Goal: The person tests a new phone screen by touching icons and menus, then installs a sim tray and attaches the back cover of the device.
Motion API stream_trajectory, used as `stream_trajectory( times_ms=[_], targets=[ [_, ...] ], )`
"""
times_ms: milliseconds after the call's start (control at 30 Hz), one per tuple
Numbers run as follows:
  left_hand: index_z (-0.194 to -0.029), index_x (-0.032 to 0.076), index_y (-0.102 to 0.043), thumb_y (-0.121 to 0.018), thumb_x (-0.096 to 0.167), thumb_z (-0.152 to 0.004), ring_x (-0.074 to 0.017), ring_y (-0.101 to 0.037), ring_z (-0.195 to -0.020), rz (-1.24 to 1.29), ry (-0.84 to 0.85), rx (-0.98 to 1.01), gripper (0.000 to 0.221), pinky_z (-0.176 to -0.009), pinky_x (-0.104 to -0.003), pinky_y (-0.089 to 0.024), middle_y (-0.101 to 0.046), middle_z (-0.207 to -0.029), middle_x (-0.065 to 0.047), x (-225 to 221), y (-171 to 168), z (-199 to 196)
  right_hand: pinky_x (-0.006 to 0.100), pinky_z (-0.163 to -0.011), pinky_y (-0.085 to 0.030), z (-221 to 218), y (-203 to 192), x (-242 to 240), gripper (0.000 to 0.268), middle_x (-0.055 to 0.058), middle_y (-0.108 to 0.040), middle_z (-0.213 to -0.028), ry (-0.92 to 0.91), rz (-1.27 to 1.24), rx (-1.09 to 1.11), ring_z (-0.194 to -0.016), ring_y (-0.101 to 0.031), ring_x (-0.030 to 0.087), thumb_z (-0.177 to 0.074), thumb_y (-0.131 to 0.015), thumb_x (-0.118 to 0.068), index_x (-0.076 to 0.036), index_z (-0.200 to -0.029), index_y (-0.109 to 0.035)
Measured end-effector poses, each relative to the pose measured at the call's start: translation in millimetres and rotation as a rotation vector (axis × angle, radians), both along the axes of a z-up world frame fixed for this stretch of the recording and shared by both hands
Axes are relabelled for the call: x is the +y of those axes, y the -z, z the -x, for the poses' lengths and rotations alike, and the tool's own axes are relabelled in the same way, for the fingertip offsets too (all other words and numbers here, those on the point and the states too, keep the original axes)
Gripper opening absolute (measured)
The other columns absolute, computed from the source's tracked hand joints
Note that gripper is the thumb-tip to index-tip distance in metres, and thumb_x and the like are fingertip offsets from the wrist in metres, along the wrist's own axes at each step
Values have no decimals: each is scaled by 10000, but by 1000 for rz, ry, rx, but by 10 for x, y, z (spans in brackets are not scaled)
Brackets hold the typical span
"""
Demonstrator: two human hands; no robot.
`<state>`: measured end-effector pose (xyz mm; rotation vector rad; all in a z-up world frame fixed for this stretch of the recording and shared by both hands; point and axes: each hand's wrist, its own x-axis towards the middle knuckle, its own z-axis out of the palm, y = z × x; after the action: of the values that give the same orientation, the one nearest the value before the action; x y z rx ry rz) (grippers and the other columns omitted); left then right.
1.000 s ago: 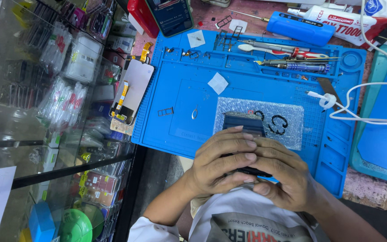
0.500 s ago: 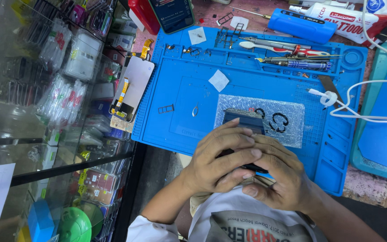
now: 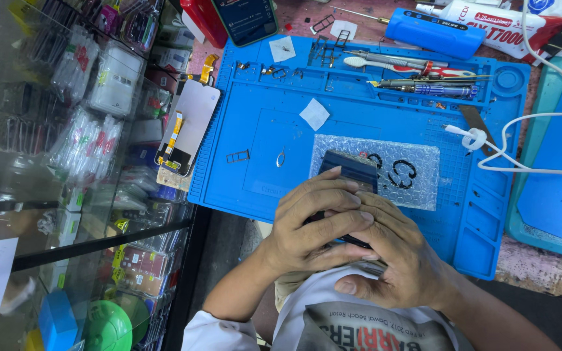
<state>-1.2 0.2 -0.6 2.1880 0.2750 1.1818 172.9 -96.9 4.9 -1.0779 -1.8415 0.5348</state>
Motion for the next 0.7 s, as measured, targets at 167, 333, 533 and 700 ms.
stream_trajectory(
  times_ms=[167, 333, 533, 700],
  targets=[
    [-1158, 104, -736, -927, 350, -792, -321, -688, -1214, 16, -15, -34, 481, -1185, -560, -516, -626, -1217, -113, -15, 109, 61, 511, -1133, -450, -130, -56, 82, 694, 210, -629, -1377, -121, 68, -58, -1331, -580, 392, -861, -794, -398, 47, -1342, -567],
    [-1066, 76, -696, -894, 349, -847, -308, -679, -1196, 134, -86, -209, 402, -1196, -584, -472, -608, -1221, -140, 34, 303, 134, 416, -1121, -505, -239, -57, 479, 524, 133, -612, -1408, 5, 71, -272, -1356, -580, 283, -814, -736, -107, -16, -1318, -624],
    [-1186, 92, -685, -706, 398, -962, -287, -670, -1223, 312, -106, -257, 380, -1267, -561, -368, -636, -1251, -130, -1, 349, 155, 397, -910, -499, -344, -572, 241, 497, 138, -687, -1385, 72, -93, -858, -1130, -640, 255, -819, -616, -136, -13, -1297, -672],
    [-1408, 75, -618, -609, 169, -1075, -314, -604, -1445, 333, -99, 261, 346, -1350, -536, -315, -671, -1433, -116, -57, 348, 161, 368, -861, -491, -334, -442, 157, 467, 94, -716, -1346, 135, 84, -953, -1057, -673, 233, -836, -657, -179, -29, -1278, -684]
  ],
)
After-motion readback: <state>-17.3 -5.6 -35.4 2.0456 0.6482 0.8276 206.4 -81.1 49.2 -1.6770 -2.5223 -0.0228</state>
